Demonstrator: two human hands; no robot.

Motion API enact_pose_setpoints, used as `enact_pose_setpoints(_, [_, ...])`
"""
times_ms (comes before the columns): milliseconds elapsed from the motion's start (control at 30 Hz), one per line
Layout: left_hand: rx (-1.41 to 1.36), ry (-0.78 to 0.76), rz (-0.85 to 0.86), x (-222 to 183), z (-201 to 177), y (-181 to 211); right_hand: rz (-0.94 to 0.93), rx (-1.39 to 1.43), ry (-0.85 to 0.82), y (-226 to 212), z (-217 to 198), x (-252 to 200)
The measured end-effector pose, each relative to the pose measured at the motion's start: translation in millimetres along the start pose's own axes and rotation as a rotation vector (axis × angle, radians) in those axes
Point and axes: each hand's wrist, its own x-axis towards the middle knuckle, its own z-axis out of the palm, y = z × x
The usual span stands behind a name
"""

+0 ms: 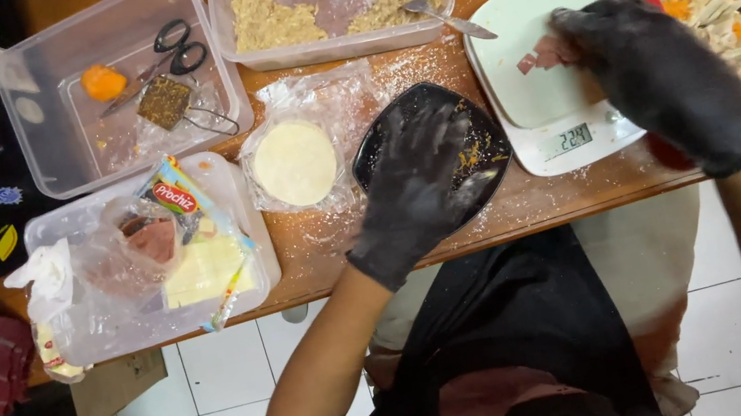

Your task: Filling and folding dumpling wrappers with a meat and vegetable mixture.

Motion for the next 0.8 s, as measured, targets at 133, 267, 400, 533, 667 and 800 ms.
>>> enact_pose_setpoints(133, [-0.008, -0.058, 0.035, 26, -3, 22, -0.022, 0.063, 0.054, -11, 9, 13])
enact_pose_setpoints(267, [-0.101, 0.038, 0.045, 22, -17, 32, -0.009, 0.010, 0.021, -25, 15, 13])
enact_pose_setpoints(400, [-0.089, 0.044, 0.024, 15, -35, 33, -0.079, -0.264, 0.076, -21, 30, 6])
enact_pose_setpoints(533, [-0.111, 0.048, -0.023, 18, -46, 16, -0.090, -0.148, 0.084, -17, 29, 5])
enact_pose_setpoints(667, [-0.165, 0.089, -0.179, 13, -42, -5, -0.016, -0.147, 0.024, -14, 25, 10])
enact_pose_setpoints(800, [-0.197, 0.135, -0.191, 19, -43, -16, 0.249, 0.065, -0.049, -11, 7, 27])
